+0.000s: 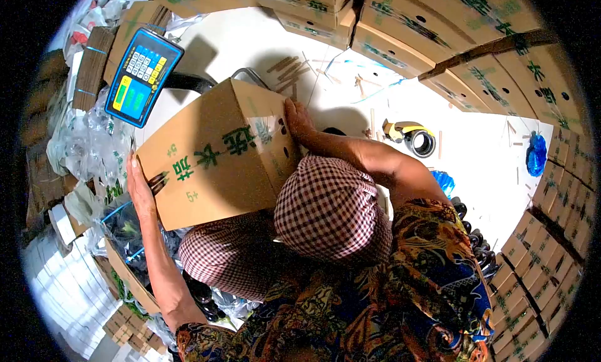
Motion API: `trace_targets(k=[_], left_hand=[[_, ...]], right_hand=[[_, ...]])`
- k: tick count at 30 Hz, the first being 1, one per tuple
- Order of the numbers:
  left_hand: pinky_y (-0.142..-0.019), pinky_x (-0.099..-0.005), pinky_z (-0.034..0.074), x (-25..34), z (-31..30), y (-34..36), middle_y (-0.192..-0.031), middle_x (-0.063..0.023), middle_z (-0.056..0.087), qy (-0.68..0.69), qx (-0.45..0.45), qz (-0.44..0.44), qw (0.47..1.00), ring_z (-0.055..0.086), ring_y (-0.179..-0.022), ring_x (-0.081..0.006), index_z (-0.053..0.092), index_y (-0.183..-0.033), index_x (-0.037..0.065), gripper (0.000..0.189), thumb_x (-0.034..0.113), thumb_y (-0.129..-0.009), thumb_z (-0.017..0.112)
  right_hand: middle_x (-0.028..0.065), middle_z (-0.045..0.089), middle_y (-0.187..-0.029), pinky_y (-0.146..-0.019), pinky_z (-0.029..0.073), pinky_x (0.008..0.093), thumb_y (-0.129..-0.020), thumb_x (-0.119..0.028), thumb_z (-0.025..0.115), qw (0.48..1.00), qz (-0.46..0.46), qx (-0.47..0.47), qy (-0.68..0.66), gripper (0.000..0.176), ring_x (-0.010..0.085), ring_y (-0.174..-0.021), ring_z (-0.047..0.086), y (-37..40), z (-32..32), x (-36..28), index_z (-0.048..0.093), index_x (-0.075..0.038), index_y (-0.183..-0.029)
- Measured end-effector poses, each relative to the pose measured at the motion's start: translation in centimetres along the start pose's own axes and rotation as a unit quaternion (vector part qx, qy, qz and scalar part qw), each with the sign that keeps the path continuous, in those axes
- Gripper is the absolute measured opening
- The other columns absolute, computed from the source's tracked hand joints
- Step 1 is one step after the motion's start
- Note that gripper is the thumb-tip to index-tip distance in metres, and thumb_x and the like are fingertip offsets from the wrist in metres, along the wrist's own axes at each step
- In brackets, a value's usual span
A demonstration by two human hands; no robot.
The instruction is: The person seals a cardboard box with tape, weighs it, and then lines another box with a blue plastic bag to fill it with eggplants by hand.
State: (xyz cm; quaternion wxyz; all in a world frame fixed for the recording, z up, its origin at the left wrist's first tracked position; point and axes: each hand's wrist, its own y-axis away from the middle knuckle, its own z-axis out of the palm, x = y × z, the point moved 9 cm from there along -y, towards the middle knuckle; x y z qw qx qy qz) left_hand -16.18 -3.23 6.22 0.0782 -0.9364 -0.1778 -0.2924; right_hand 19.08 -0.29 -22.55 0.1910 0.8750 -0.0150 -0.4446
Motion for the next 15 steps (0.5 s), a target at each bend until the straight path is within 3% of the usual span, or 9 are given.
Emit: trace_targets(k=[3, 5, 7, 9, 11, 12, 14, 15], left_hand=[[-0.098, -0.0340, 0.040, -1.9, 0.5, 0.4, -0.127, -0.0175, 0.054, 0.103, -0.053, -0.103, 0.988, 0.054, -0.114, -0.0294, 0.046, -0.132, -0.003, 0.066, 0.052, -0.095, 0.039], [-0.090, -0.0322, 0.045, -4.5, 0.3, 0.9, -0.118, -0.0154, 0.059, 0.146, -0.055, -0.198, 0.968, 0.059, -0.102, -0.0241, 0.050, -0.130, 0.000, 0.075, 0.062, -0.089, 0.043], [-0.088, -0.0306, 0.046, -5.7, -0.4, 1.7, -0.117, -0.0151, 0.060, 0.168, -0.049, -0.270, 0.947, 0.060, -0.099, -0.0213, 0.051, -0.130, 0.002, 0.078, 0.066, -0.086, 0.045], [-0.087, -0.0279, 0.046, -8.4, -0.2, 2.2, -0.120, -0.0127, 0.058, 0.232, -0.066, -0.286, 0.927, 0.057, -0.104, -0.0167, 0.050, -0.130, 0.005, 0.080, 0.070, -0.083, 0.047], [-0.088, -0.0274, 0.045, -9.8, -0.2, 3.5, -0.121, -0.0112, 0.057, 0.261, -0.029, -0.316, 0.912, 0.055, -0.107, -0.0165, 0.049, -0.131, 0.006, 0.081, 0.070, -0.083, 0.047], [-0.091, -0.0316, 0.043, -10.8, 0.4, 3.2, -0.123, -0.0096, 0.056, 0.356, -0.048, -0.281, 0.890, 0.053, -0.108, -0.0194, 0.046, -0.133, 0.006, 0.077, 0.067, -0.086, 0.045], [-0.092, -0.0333, 0.042, -8.7, 0.1, 3.4, -0.122, -0.0092, 0.057, 0.428, -0.058, -0.206, 0.878, 0.054, -0.108, -0.0212, 0.046, -0.133, 0.006, 0.072, 0.063, -0.089, 0.044], [-0.092, -0.0341, 0.042, -7.8, -0.4, 3.4, -0.122, -0.0090, 0.057, 0.464, -0.059, -0.167, 0.868, 0.054, -0.108, -0.0221, 0.046, -0.132, 0.006, 0.069, 0.061, -0.090, 0.044]], right_hand=[[0.0240, 0.051, -0.118, -0.090, 0.041, 0.0502, -0.092, -0.024, 0.048, 0.998, -0.045, 0.047, 0.007, 0.047, 0.0444, -0.105, 0.051, -0.9, -1.4, -1.8, 0.037, -0.006, -0.134], [0.0205, 0.055, -0.120, -0.092, 0.042, 0.0457, -0.095, -0.036, 0.046, 0.969, 0.068, -0.065, -0.228, 0.051, 0.0375, -0.106, 0.055, -1.1, -0.1, -1.4, 0.042, -0.001, -0.132], [0.0188, 0.057, -0.121, -0.093, 0.042, 0.0433, -0.096, -0.044, 0.044, 0.826, 0.164, -0.240, -0.483, 0.057, 0.0336, -0.107, 0.055, -1.7, 2.1, -1.8, 0.045, 0.001, -0.131], [0.0192, 0.058, -0.121, -0.096, 0.041, 0.0402, -0.093, -0.057, 0.043, 0.885, -0.110, -0.180, -0.415, 0.067, 0.0298, -0.109, 0.055, 3.4, -8.1, -12.1, 0.052, 0.001, -0.126], [0.0203, 0.057, -0.121, -0.097, 0.041, 0.0397, -0.091, -0.056, 0.047, 0.874, -0.031, -0.231, -0.427, 0.066, 0.0301, -0.111, 0.054, 4.0, -9.7, -14.5, 0.053, 0.001, -0.124], [0.0125, 0.061, -0.107, -0.082, 0.045, 0.0290, -0.088, -0.047, 0.057, 0.905, 0.040, -0.160, -0.391, 0.054, 0.0192, -0.096, 0.058, 1.3, -10.3, -12.1, 0.058, -0.002, -0.117], [0.0090, 0.065, -0.102, -0.077, 0.050, 0.0245, -0.085, -0.031, 0.067, 0.893, 0.027, -0.169, -0.416, 0.041, 0.0137, -0.089, 0.063, -1.3, -12.9, -11.7, 0.059, -0.002, -0.113], [0.0133, 0.064, -0.109, -0.088, 0.052, 0.0307, -0.086, -0.024, 0.067, 0.843, -0.055, -0.253, -0.472, 0.042, 0.0190, -0.096, 0.064, -0.4, -15.0, -14.9, 0.055, 0.001, -0.118]])
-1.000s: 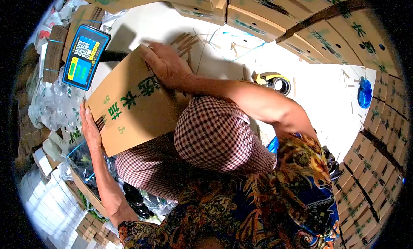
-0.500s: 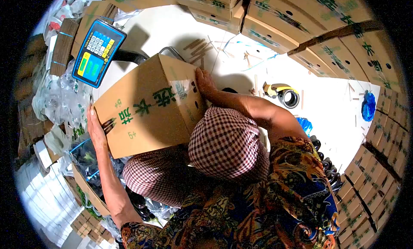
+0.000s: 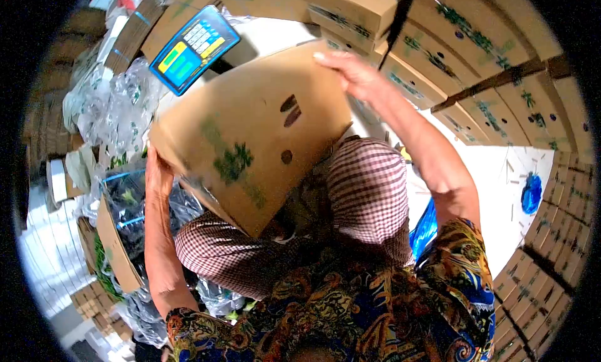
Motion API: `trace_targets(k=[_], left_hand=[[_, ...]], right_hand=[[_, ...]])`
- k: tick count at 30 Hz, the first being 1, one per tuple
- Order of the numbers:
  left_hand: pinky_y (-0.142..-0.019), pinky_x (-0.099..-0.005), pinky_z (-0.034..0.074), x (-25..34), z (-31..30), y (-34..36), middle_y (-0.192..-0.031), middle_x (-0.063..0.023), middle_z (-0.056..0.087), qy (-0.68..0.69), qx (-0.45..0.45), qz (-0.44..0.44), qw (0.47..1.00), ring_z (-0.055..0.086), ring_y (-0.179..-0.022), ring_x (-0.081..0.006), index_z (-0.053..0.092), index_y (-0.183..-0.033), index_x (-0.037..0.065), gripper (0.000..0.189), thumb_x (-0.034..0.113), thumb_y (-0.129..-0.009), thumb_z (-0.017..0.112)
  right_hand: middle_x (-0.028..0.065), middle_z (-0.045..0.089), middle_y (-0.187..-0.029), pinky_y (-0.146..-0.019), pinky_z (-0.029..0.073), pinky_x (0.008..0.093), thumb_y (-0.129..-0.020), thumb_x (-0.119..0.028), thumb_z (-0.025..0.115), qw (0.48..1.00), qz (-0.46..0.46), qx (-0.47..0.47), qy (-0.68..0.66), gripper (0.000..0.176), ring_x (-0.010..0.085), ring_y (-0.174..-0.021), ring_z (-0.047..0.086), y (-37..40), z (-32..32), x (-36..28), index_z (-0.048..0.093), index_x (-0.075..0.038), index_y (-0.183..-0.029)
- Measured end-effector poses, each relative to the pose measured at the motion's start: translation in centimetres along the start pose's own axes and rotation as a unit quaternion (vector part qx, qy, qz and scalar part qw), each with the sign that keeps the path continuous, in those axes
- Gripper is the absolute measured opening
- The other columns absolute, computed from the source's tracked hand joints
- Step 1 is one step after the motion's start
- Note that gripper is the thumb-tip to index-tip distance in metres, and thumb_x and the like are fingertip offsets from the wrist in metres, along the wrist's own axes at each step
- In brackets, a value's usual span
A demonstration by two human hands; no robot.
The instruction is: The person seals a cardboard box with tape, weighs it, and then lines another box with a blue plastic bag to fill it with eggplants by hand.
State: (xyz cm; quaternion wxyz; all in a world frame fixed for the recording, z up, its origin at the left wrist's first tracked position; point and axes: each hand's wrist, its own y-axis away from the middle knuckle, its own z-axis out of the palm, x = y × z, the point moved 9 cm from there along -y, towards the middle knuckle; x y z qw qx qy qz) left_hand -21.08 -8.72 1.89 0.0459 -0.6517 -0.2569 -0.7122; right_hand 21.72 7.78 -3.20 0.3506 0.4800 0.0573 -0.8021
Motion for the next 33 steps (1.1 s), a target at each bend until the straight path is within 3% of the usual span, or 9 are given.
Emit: trace_targets(k=[6, 11, 13, 15, 20, 21, 23, 26, 33], left_hand=[[-0.085, -0.0338, 0.046, 0.6, -0.8, 1.4, -0.123, -0.0127, 0.057, -0.123, -0.029, -0.064, 0.990, 0.056, -0.107, -0.0211, 0.047, -0.133, 0.007, 0.063, 0.054, -0.091, 0.048], [-0.085, -0.0355, 0.047, 4.0, 5.4, 3.1, -0.131, -0.0158, 0.049, -0.172, -0.091, -0.002, 0.981, 0.050, -0.116, -0.0249, 0.035, -0.139, 0.011, 0.075, 0.058, -0.085, 0.055], [-0.085, -0.0357, 0.047, 3.8, 7.9, 3.9, -0.129, -0.0173, 0.049, -0.214, -0.093, 0.001, 0.972, 0.049, -0.117, -0.0250, 0.031, -0.140, 0.008, 0.079, 0.055, -0.082, 0.060], [-0.087, -0.0353, 0.047, 3.3, 9.0, 3.6, -0.127, -0.0174, 0.051, -0.255, -0.079, 0.068, 0.961, 0.051, -0.115, -0.0257, 0.028, -0.140, 0.006, 0.078, 0.044, -0.082, 0.064], [-0.093, -0.0347, 0.045, -3.4, 8.7, -0.1, -0.126, -0.0168, 0.053, -0.239, -0.112, 0.103, 0.959, 0.056, -0.109, -0.0254, 0.029, -0.137, -0.001, 0.067, 0.020, -0.083, 0.062], [-0.094, -0.0354, 0.045, -5.6, 9.3, -1.5, -0.125, -0.0167, 0.053, -0.173, -0.200, 0.079, 0.961, 0.056, -0.108, -0.0239, 0.035, -0.134, -0.004, 0.058, 0.017, -0.085, 0.057], [-0.094, -0.0351, 0.045, -4.1, 9.3, 0.8, -0.124, -0.0166, 0.054, -0.142, -0.189, 0.020, 0.971, 0.055, -0.109, -0.0233, 0.038, -0.133, -0.004, 0.055, 0.018, -0.087, 0.057], [-0.094, -0.0346, 0.044, -3.6, 8.3, 1.5, -0.124, -0.0159, 0.054, -0.153, -0.164, 0.001, 0.974, 0.053, -0.111, -0.0222, 0.039, -0.133, -0.003, 0.054, 0.022, -0.089, 0.058], [-0.094, -0.0358, 0.047, -8.5, 4.0, 2.8, -0.127, -0.0100, 0.053, 0.127, -0.191, -0.106, 0.968, 0.054, -0.114, -0.0208, 0.040, -0.134, 0.004, 0.048, 0.021, -0.093, 0.057]], right_hand=[[0.0043, 0.065, -0.089, -0.076, 0.055, 0.0290, -0.083, -0.013, 0.066, 0.896, -0.093, -0.040, 0.433, 0.029, 0.0094, -0.079, 0.063, 7.0, 15.6, -10.8, 0.059, -0.001, -0.109], [0.0176, 0.058, -0.122, -0.084, 0.055, 0.0288, -0.092, -0.010, 0.050, 0.975, 0.100, -0.073, 0.184, 0.035, 0.0244, -0.101, 0.061, 9.0, 22.1, 5.6, 0.054, -0.003, -0.126], [0.0156, 0.058, -0.120, -0.072, 0.058, 0.0290, -0.090, -0.004, 0.048, 0.847, 0.171, -0.123, 0.487, 0.034, 0.0236, -0.092, 0.063, 11.2, 23.6, 7.8, 0.055, -0.003, -0.123], [0.0145, 0.058, -0.117, -0.065, 0.058, 0.0295, -0.088, -0.006, 0.051, 0.659, 0.010, -0.263, 0.704, 0.030, 0.0225, -0.086, 0.064, 11.7, 24.1, 10.7, 0.056, -0.003, -0.118], [0.0168, 0.056, -0.096, -0.071, 0.050, 0.0412, -0.081, -0.024, 0.065, 0.540, -0.442, -0.062, 0.714, 0.035, 0.0330, -0.084, 0.057, 11.6, 28.2, -1.0, 0.051, -0.004, -0.106], [0.0201, 0.052, -0.119, -0.097, 0.039, 0.0444, -0.083, -0.031, 0.066, 0.604, -0.288, 0.001, 0.743, 0.051, 0.0390, -0.112, 0.048, 9.1, 25.1, -1.9, 0.048, -0.001, -0.121], [0.0240, 0.053, -0.118, -0.098, 0.038, 0.0451, -0.081, -0.046, 0.067, 0.567, -0.266, 0.164, 0.762, 0.074, 0.0402, -0.112, 0.049, 6.0, 18.5, -2.3, 0.040, 0.004, -0.129], [0.0306, 0.057, -0.114, -0.092, 0.045, 0.0453, -0.087, -0.054, 0.054, 0.730, 0.133, 0.188, 0.644, 0.071, 0.0421, -0.103, 0.056, 1.7, 12.0, 1.1, 0.051, 0.010, -0.116], [0.0177, 0.057, -0.122, -0.092, 0.045, 0.0364, -0.083, -0.057, 0.060, 0.932, 0.185, 0.179, 0.256, 0.073, 0.0251, -0.108, 0.056, 3.6, 6.3, 4.2, 0.053, 0.001, -0.127]])
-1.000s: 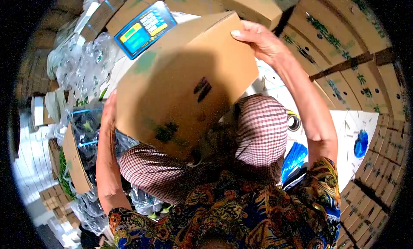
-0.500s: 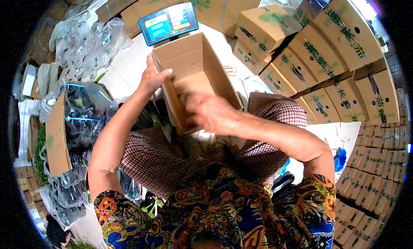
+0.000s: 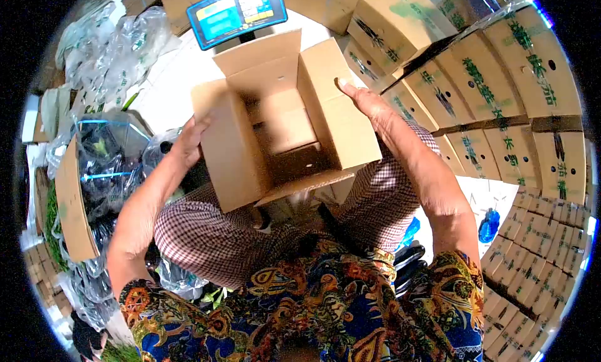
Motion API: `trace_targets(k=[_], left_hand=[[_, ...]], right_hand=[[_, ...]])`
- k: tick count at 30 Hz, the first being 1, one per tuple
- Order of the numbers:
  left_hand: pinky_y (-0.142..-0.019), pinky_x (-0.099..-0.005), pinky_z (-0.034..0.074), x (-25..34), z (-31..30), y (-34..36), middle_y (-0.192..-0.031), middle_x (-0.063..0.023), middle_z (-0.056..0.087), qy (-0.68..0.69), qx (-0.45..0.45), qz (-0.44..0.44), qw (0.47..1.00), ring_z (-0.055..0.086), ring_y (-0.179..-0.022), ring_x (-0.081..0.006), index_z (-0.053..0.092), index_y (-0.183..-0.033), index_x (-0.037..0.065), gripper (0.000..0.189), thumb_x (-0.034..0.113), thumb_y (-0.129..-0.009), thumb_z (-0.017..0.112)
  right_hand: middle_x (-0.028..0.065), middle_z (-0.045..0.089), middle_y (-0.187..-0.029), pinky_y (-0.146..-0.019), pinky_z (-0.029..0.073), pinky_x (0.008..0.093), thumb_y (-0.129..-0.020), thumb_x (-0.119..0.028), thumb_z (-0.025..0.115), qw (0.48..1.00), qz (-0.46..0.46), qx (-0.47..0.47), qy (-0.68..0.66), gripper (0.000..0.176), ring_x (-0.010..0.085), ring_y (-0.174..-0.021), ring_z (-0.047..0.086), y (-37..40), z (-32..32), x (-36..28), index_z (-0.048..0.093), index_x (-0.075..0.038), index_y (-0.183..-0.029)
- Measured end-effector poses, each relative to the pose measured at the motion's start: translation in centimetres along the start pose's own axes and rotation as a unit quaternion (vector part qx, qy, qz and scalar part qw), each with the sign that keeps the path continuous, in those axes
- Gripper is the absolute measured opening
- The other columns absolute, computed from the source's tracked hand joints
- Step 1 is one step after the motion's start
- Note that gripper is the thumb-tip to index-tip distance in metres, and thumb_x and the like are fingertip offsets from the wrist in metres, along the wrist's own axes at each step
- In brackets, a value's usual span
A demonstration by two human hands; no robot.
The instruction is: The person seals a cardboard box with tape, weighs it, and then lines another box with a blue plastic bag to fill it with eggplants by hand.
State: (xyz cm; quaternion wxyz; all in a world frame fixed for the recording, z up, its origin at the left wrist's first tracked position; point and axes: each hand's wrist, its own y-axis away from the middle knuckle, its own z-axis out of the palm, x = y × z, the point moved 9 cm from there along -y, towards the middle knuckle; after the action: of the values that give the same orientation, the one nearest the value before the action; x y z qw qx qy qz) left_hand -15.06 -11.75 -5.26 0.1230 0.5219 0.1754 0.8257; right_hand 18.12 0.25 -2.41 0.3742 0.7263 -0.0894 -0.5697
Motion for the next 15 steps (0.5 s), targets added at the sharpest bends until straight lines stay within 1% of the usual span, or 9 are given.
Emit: trace_targets(k=[3, 6, 7, 8, 9, 11, 12, 14, 15], left_hand=[[-0.088, -0.0348, 0.049, -3.0, -1.1, -0.1, -0.117, -0.0096, 0.057, -0.008, 0.062, -0.045, 0.997, 0.058, -0.100, -0.0193, 0.046, -0.126, -0.001, 0.057, 0.040, -0.090, 0.060], [-0.090, -0.0304, 0.044, -4.0, -2.7, -1.8, -0.116, -0.0116, 0.056, -0.140, 0.157, 0.034, 0.977, 0.053, -0.106, -0.0190, 0.045, -0.127, -0.002, 0.064, 0.050, -0.091, 0.053], [-0.091, -0.0298, 0.043, -4.8, -2.7, -2.1, -0.117, -0.0120, 0.056, -0.169, 0.168, 0.062, 0.969, 0.052, -0.107, -0.0192, 0.045, -0.128, -0.002, 0.064, 0.051, -0.092, 0.052], [-0.092, -0.0296, 0.042, -7.5, -3.9, -4.2, -0.120, -0.0125, 0.054, -0.169, 0.155, 0.102, 0.968, 0.050, -0.108, -0.0196, 0.043, -0.131, -0.003, 0.064, 0.050, -0.096, 0.044], [-0.095, -0.0299, 0.039, -8.9, -4.8, -5.2, -0.124, -0.0124, 0.051, -0.120, 0.145, 0.081, 0.979, 0.048, -0.111, -0.0205, 0.039, -0.134, -0.002, 0.063, 0.049, -0.097, 0.040], [-0.102, -0.0305, 0.033, -11.6, -5.5, -6.8, -0.131, -0.0123, 0.046, -0.021, 0.114, 0.028, 0.993, 0.044, -0.117, -0.0222, 0.032, -0.139, 0.001, 0.062, 0.048, -0.099, 0.032], [-0.105, -0.0309, 0.030, -13.6, -4.3, -7.1, -0.134, -0.0122, 0.043, 0.030, 0.094, -0.015, 0.995, 0.042, -0.119, -0.0231, 0.029, -0.142, 0.002, 0.062, 0.047, -0.100, 0.029], [-0.109, -0.0331, 0.029, -13.4, -2.5, -6.0, -0.140, -0.0109, 0.038, -0.048, 0.084, 0.000, 0.995, 0.039, -0.125, -0.0236, 0.025, -0.145, 0.006, 0.061, 0.048, -0.101, 0.024], [-0.107, -0.0355, 0.033, -15.2, -5.4, -8.1, -0.142, -0.0110, 0.036, -0.055, 0.014, -0.010, 0.998, 0.039, -0.126, -0.0238, 0.027, -0.144, 0.007, 0.062, 0.051, -0.100, 0.024]], right_hand=[[0.0268, 0.050, -0.128, -0.095, 0.046, 0.0373, -0.093, -0.055, 0.040, 0.959, -0.015, 0.118, 0.258, 0.071, 0.0324, -0.111, 0.056, -2.7, -3.6, 2.5, 0.043, 0.003, -0.133], [0.0199, 0.025, -0.147, -0.099, 0.046, 0.0397, -0.095, -0.015, 0.035, 0.757, -0.073, 0.163, 0.629, 0.058, 0.0292, -0.113, 0.055, -7.3, -2.7, 6.0, 0.012, -0.020, -0.148], [0.0199, 0.025, -0.148, -0.103, 0.043, 0.0349, -0.098, -0.018, 0.031, 0.787, -0.048, 0.148, 0.597, 0.053, 0.0272, -0.117, 0.052, -6.5, -0.8, 5.9, 0.013, -0.015, -0.147], [0.0188, 0.025, -0.149, -0.108, 0.036, 0.0351, -0.097, -0.029, 0.033, 0.920, -0.177, 0.144, 0.318, 0.055, 0.0277, -0.122, 0.048, -2.3, 2.9, 1.7, 0.017, -0.011, -0.147], [0.0176, 0.024, -0.149, -0.112, 0.029, 0.0354, -0.096, -0.041, 0.035, 0.952, -0.297, 0.074, 0.022, 0.062, 0.0283, -0.126, 0.043, 2.2, 6.7, -2.5, 0.020, -0.007, -0.146], [0.0182, 0.030, -0.145, -0.110, 0.031, 0.0372, -0.095, -0.040, 0.037, 0.932, -0.355, 0.059, 0.033, 0.059, 0.0294, -0.126, 0.043, 2.9, 8.7, -3.4, 0.027, -0.006, -0.142], [0.0184, 0.033, -0.143, -0.109, 0.031, 0.0382, -0.094, -0.040, 0.039, 0.938, -0.318, 0.100, 0.098, 0.058, 0.0300, -0.126, 0.043, 1.2, 7.3, -2.0, 0.030, -0.006, -0.140], [0.0189, 0.038, -0.139, -0.107, 0.033, 0.0401, -0.093, -0.040, 0.042, 0.936, -0.109, 0.199, 0.268, 0.055, 0.0311, -0.125, 0.042, -3.8, 3.1, 3.9, 0.037, -0.005, -0.135], [0.0192, 0.041, -0.137, -0.106, 0.034, 0.0410, -0.092, -0.040, 0.043, 0.927, -0.012, 0.217, 0.305, 0.054, 0.0316, -0.125, 0.042, -4.8, 1.4, 6.7, 0.040, -0.004, -0.133]])
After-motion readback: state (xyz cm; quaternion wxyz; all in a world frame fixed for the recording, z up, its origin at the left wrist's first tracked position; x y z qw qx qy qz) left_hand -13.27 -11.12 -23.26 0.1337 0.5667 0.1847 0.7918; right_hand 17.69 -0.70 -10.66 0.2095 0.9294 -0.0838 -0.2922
